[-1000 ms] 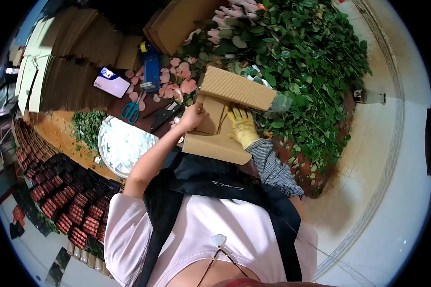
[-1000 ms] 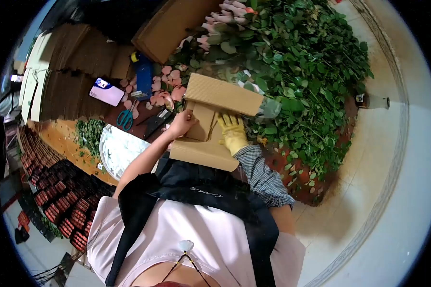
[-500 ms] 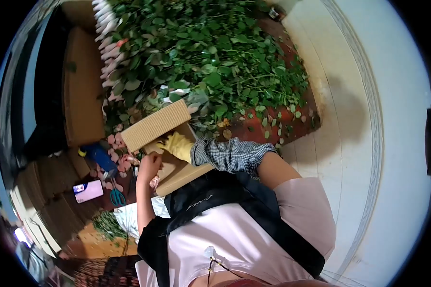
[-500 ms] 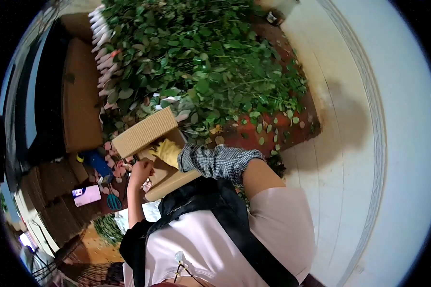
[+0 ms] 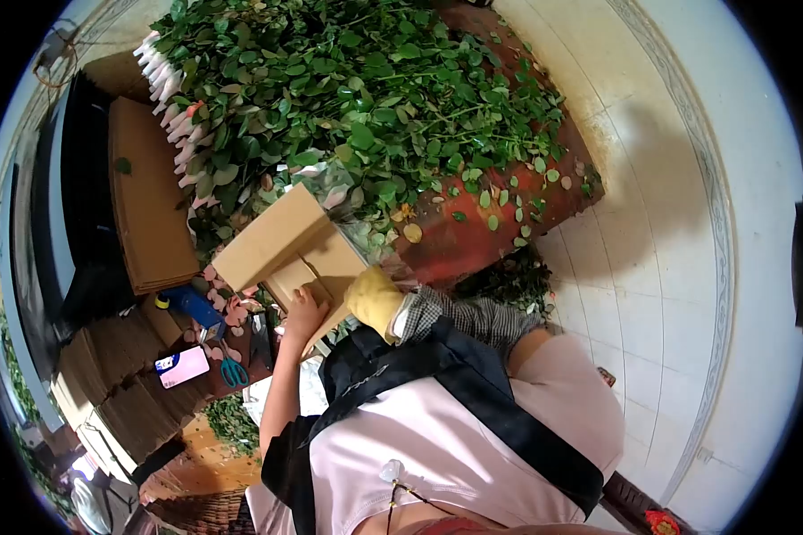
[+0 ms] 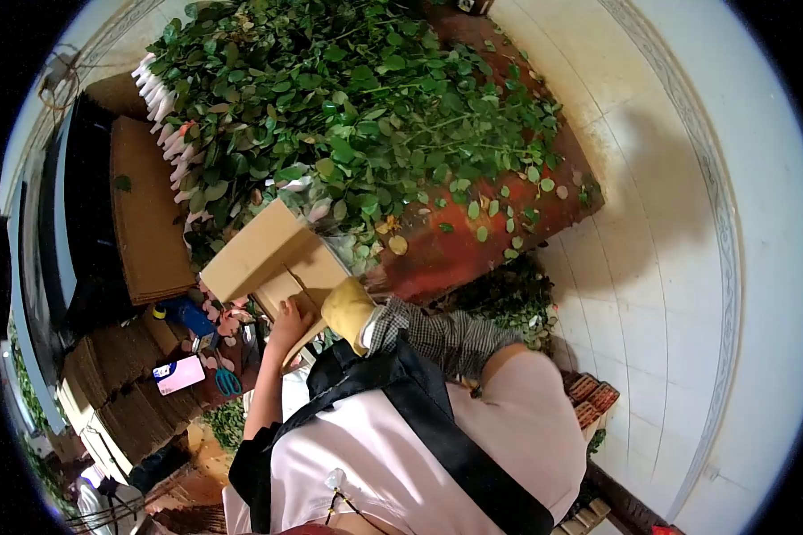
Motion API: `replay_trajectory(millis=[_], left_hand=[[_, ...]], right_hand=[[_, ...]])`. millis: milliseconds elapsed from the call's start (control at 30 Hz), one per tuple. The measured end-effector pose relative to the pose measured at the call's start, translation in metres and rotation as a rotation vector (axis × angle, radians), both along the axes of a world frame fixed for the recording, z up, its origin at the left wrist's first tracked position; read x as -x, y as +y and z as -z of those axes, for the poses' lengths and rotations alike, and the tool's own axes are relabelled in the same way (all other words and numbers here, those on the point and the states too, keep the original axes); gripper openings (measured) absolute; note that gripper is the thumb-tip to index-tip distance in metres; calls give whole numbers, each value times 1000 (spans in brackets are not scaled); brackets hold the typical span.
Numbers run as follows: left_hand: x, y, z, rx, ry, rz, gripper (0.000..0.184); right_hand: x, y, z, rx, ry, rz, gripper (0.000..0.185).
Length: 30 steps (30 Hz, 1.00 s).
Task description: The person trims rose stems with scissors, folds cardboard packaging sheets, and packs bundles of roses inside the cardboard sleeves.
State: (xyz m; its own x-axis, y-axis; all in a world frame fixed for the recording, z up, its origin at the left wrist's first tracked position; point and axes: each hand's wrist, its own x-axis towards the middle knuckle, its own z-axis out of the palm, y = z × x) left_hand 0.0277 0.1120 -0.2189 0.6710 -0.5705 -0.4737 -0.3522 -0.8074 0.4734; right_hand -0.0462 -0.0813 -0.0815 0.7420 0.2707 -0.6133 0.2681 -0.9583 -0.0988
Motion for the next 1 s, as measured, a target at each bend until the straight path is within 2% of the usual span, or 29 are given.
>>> replay_trajectory(millis=[67, 100, 167, 200, 233, 300, 367, 400, 433, 467, 500, 567, 633, 667, 700, 767, 833, 867, 900, 933, 967, 1000], left_hand=[[19, 3, 4, -10, -30, -58, 68], [23, 7, 14, -18, -60, -9, 69], [23, 8, 9, 44, -44, -1, 69], [24, 6, 2, 62, -51, -5, 68], [23, 6, -4, 57, -46, -15, 68], [16, 3, -13, 80, 70, -85, 67], [11, 6, -9, 94, 57, -67, 66], [7, 4, -12, 64, 110, -62, 65], [4, 3, -14, 36, 162, -55, 65], [5, 3, -15, 56, 126, -48, 62], [3, 3, -17, 55, 127, -49, 62], [-1, 0, -24, 59, 124, -61, 59], [-6, 0, -23, 68, 152, -70, 57], [-8, 1, -21, 74, 179, -80, 55], [-8, 3, -15, 101, 179, -97, 51], [-15, 3, -25, 142, 245, -111, 47], [-23, 14, -8, 328, 500, -304, 43], [-25, 23, 7, 438, 571, -387, 43], [-31, 23, -4, 476, 715, -488, 50], [-40, 39, 8, 463, 494, -312, 54], [-44, 52, 20, 451, 673, -393, 55], [-49, 40, -14, 426, 845, -490, 57]], right_hand=[[11, 0, 4, -36, -47, 48, 21], [15, -4, 9, -83, -80, 82, 26], [10, -44, -9, -811, -150, 114, 45], [4, -62, -7, -1247, 112, 216, 61], [-7, -83, -25, -1434, 496, 486, 56], [-36, -136, -45, -1386, -25, 502, 49], [-59, -178, -57, -1174, -459, 985, 35], [-81, -233, -2, -515, -912, 627, 38], [-95, -253, 4, 149, -914, 590, 40], [-104, -284, 41, 385, -989, 490, 38], [-106, -312, 71, 352, -953, 401, 30], [-121, -341, 74, 324, -611, 351, 22], [-125, -318, -2, -28, -916, 656, 17], [-121, -306, -37, -83, -1143, 614, 15], [-117, -306, -57, -109, -1305, 449, 15], [-90, -274, -101, -363, -1156, 496, 17], [-61, -247, -114, -577, -1049, 300, 23], [-46, -235, -112, -614, -832, 342, 22], [-31, -222, -104, -649, -614, 380, 21], [-17, -206, -88, -676, -583, 391, 18], [-5, -191, -61, -707, -554, 397, 14], [3, -180, -25, -627, -416, 470, 12]])
